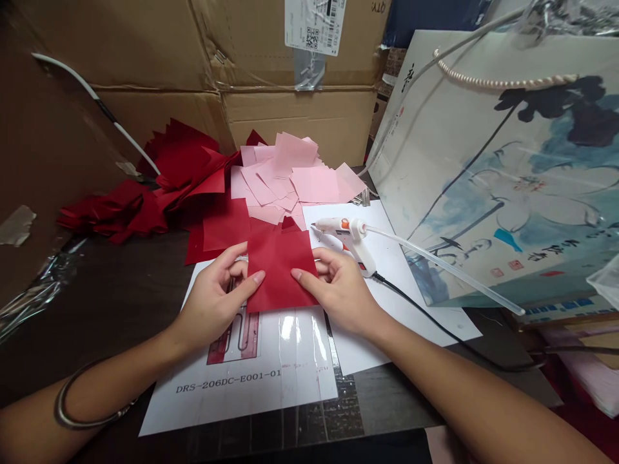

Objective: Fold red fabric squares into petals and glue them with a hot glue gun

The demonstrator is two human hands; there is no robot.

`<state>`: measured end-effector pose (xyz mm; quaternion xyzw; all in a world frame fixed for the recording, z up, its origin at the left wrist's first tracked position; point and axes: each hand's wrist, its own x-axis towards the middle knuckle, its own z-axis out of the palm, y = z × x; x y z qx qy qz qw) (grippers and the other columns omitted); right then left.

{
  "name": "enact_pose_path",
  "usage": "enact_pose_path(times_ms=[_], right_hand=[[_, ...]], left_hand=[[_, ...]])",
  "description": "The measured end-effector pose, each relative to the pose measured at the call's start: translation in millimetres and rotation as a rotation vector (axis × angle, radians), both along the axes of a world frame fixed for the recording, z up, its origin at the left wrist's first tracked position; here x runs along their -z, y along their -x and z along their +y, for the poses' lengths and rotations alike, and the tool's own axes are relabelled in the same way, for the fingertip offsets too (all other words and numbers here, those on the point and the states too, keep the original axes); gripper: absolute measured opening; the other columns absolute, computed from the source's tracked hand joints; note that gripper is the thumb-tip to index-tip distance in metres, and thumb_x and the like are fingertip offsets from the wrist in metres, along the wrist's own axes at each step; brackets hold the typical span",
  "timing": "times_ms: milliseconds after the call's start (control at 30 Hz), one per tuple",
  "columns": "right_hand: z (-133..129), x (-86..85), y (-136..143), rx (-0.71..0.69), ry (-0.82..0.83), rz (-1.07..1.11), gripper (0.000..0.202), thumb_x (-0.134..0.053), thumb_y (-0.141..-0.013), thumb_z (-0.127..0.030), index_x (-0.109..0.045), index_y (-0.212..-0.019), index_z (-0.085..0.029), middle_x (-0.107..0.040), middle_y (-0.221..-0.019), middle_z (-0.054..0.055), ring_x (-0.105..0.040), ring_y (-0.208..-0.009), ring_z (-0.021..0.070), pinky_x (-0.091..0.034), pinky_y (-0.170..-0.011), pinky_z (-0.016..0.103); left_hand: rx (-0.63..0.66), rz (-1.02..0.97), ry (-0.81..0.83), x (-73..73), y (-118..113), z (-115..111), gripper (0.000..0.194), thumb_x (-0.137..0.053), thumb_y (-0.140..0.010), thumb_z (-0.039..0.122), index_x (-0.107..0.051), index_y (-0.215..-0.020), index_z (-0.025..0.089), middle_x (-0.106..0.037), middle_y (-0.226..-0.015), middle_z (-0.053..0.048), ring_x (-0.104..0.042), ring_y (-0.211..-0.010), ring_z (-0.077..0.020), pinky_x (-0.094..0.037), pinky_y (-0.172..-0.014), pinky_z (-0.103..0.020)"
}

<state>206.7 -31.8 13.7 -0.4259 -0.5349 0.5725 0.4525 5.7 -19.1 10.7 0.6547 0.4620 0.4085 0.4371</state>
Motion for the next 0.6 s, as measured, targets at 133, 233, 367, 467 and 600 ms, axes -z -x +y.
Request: enact_pose_path(times_ms=[133,233,367,467,600], right_hand=[[0.6,-1.3,-0.2,0.007,-0.004,-0.017,0.020,-0.066,-0.086,-0.032,-0.067,-0.102,-0.020,-0.073,-0.100,0.006,-0.069,-0.086,0.0172,-0.058,-0.080,0.034],[-0.3,-3.5,-0.1,-0.008,-0.031,-0.052,0.022,-0.068,-0.085,-0.032,-0.068,-0.103,-0.020,-0.073,-0.095,0.005,-0.069,-0.084,0.0177,-0.058,-0.078,0.035],[-1.8,-6.8,-1.3,-0.034,-0.047,-0.021,0.020,-0.069,-0.084,-0.029,-0.072,-0.101,-0.020,-0.074,-0.099,0.005,-0.069,-0.088,0.0170,-0.057,-0.076,0.031],[-2.6,-8.5,-2.5,-0.034,-0.020,0.034,0.024,-0.070,-0.084,-0.029,-0.071,-0.106,-0.022,-0.074,-0.102,0.005,-0.069,-0.089,0.0166,-0.058,-0.076,0.031],[-1.6,-7.8,-3.4,-0.036,0.047,0.061,0.025,-0.069,-0.083,-0.034,-0.070,-0.103,-0.019,-0.074,-0.098,0.006,-0.070,-0.088,0.0189,-0.058,-0.077,0.036]], left_hand=[[-0.028,0.033,-0.078,3.4,1.7,0.8,0.037,-0.059,-0.090,0.024,-0.049,-0.125,0.019,-0.045,-0.064,0.007,-0.044,-0.061,-0.0095,-0.039,-0.065,-0.026],[0.015,0.002,-0.138,6.1,3.5,-0.7,0.039,-0.059,-0.089,0.023,-0.049,-0.126,0.021,-0.047,-0.066,0.007,-0.046,-0.063,-0.0097,-0.040,-0.069,-0.027],[0.057,-0.039,-0.144,6.7,4.0,-2.2,0.037,-0.058,-0.090,0.023,-0.051,-0.126,0.022,-0.047,-0.066,0.006,-0.046,-0.061,-0.0101,-0.042,-0.071,-0.028],[0.056,-0.084,-0.127,5.1,2.7,-2.4,0.037,-0.058,-0.090,0.024,-0.050,-0.126,0.021,-0.050,-0.066,0.006,-0.048,-0.062,-0.0108,-0.042,-0.072,-0.029],[0.025,-0.059,-0.099,2.1,1.3,-1.8,0.037,-0.058,-0.089,0.028,-0.049,-0.125,0.020,-0.051,-0.067,0.005,-0.050,-0.064,-0.0117,-0.042,-0.072,-0.029]])
